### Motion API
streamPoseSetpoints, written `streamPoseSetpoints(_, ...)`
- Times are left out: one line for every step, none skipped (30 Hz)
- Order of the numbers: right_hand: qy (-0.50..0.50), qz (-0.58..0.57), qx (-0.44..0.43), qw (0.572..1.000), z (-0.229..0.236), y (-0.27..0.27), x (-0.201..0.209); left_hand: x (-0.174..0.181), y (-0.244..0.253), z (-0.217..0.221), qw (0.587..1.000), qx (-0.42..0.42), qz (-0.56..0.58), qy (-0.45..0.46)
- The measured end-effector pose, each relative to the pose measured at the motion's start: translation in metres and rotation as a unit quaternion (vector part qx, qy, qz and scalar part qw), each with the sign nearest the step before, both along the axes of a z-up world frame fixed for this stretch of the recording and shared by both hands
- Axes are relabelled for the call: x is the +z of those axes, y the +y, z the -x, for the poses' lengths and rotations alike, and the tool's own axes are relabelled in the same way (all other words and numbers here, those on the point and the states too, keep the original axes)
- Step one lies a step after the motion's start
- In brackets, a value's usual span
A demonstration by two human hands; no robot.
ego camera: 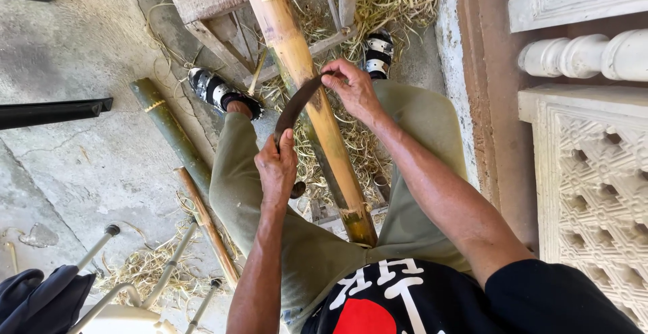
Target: Scraping the outer layer of a bamboo pole using a machete.
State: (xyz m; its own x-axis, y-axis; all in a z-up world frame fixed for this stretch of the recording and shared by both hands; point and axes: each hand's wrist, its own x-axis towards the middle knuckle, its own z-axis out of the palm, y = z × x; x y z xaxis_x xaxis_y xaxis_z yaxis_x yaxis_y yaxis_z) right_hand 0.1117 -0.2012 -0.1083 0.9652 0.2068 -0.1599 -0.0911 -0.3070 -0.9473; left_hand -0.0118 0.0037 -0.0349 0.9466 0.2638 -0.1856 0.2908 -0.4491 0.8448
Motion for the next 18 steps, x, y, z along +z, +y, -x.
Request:
streamPoseSetpoints(-0.003,0.0,0.001,1.0,-0.001,0.0,0.002,0.004,0.0,-0.002,1.0,0.001,0.0,-0.003)
streamPoseSetpoints(0.014,0.002,-0.003,1.0,0.001,0.0,0.003,0.009,0.0,-0.002,0.999,0.01,0.029,0.028)
streamPoseSetpoints(0.03,0.004,-0.007,1.0,0.003,0.0,0.004,0.013,-0.001,-0.001,0.996,0.019,0.059,0.059)
streamPoseSetpoints(0.029,0.003,-0.006,1.0,0.001,0.0,0.004,0.019,0.002,-0.006,0.996,0.02,0.058,0.058)
streamPoseSetpoints(0.014,-0.001,-0.002,1.0,-0.001,0.0,0.003,0.025,0.005,-0.01,0.984,0.025,0.131,0.12)
streamPoseSetpoints(0.005,-0.004,0.001,1.0,0.002,0.0,0.002,0.031,0.007,-0.01,0.961,0.03,0.203,0.186)
streamPoseSetpoints(0.01,-0.006,0.002,1.0,0.003,-0.001,-0.001,0.033,0.012,-0.011,0.96,0.032,0.201,0.19)
streamPoseSetpoints(0.001,-0.014,0.006,1.0,0.004,-0.002,-0.004,0.033,0.016,-0.013,0.952,0.01,0.237,0.196)
streamPoseSetpoints(-0.008,-0.021,0.01,1.0,0.005,-0.004,-0.006,0.035,0.02,-0.015,0.941,-0.011,0.273,0.201)
streamPoseSetpoints(-0.012,-0.019,0.009,1.0,0.004,-0.008,-0.01,0.031,0.023,-0.014,0.941,-0.014,0.274,0.198)
streamPoseSetpoints(0.023,-0.019,0.01,1.0,0.003,-0.012,-0.014,0.027,0.025,-0.014,0.962,-0.068,0.191,0.182)
streamPoseSetpoints(0.061,-0.021,0.012,0.998,0.005,-0.015,-0.019,0.024,0.028,-0.011,0.973,-0.118,0.103,0.167)
streamPoseSetpoints(0.06,-0.021,0.012,0.998,0.005,-0.02,-0.016,0.03,0.029,-0.014,0.974,-0.118,0.104,0.166)
streamPoseSetpoints(0.12,-0.093,0.016,0.988,0.006,-0.024,-0.014,0.036,0.031,-0.016,0.983,-0.175,0.032,0.038)
streamPoseSetpoints(0.179,-0.165,0.019,0.97,0.006,-0.028,-0.013,0.042,0.033,-0.018,0.968,-0.229,-0.039,-0.09)
streamPoseSetpoints(0.181,-0.164,0.018,0.97,0.007,-0.029,-0.005,0.049,0.034,-0.019,0.968,-0.23,-0.038,-0.088)
streamPoseSetpoints(0.201,-0.151,0.021,0.968,0.008,-0.03,0.003,0.055,0.035,-0.021,0.961,-0.249,-0.093,-0.069)
streamPoseSetpoints(0.219,-0.138,0.025,0.966,0.006,-0.03,0.012,0.061,0.036,-0.025,0.951,-0.266,-0.15,-0.052)
